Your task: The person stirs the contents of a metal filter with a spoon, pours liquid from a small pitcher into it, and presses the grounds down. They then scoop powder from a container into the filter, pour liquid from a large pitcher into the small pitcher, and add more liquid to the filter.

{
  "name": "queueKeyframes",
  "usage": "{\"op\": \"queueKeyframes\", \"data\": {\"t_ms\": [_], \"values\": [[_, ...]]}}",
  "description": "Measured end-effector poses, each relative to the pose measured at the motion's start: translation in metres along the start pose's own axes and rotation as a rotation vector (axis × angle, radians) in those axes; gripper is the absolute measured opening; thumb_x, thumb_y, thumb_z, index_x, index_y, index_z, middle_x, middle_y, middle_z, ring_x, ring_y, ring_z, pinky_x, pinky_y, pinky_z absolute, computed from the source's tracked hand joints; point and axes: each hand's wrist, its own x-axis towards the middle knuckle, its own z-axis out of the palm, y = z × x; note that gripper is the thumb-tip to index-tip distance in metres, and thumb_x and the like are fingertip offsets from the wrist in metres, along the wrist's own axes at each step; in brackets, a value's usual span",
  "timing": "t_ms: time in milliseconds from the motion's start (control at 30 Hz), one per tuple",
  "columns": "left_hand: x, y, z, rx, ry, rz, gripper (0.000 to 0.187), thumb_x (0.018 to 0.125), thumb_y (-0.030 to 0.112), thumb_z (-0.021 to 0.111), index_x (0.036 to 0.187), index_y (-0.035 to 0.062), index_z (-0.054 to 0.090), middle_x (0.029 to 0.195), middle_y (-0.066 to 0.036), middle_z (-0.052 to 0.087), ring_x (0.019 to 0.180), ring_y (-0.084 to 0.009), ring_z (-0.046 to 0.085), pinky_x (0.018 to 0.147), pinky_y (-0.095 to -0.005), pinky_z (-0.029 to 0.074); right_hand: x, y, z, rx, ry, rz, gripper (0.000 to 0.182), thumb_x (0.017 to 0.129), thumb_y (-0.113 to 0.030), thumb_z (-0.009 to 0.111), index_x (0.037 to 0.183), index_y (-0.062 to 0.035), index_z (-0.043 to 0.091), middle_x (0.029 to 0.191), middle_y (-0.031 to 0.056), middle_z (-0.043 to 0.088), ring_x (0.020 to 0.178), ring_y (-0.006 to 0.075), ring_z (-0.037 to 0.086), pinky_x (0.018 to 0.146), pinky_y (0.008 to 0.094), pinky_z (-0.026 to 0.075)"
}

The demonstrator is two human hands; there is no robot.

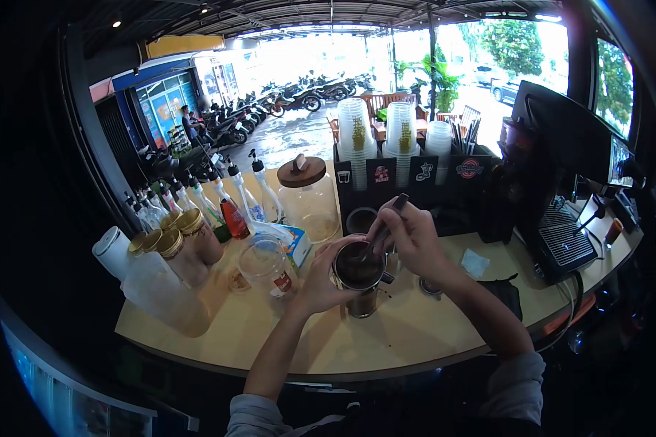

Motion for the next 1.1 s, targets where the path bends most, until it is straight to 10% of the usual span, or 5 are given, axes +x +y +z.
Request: {"op": "queueKeyframes", "data": {"t_ms": [1100], "values": [[-0.001,-0.007,-0.001,0.133,0.051,0.109,0.079,0.057,0.019,0.083,0.129,0.0125,0.05,0.127,-0.006,0.057,0.123,-0.0257,0.05,0.106,-0.0414,0.031,-0.002,-0.001,-0.01,0.153,-0.022,0.156,0.017,0.101,-0.015,0.042,0.098,0.0009,0.048,0.075,0.0083,0.064,0.061,0.0113,0.066,0.054,0.0225,0.053]]}}
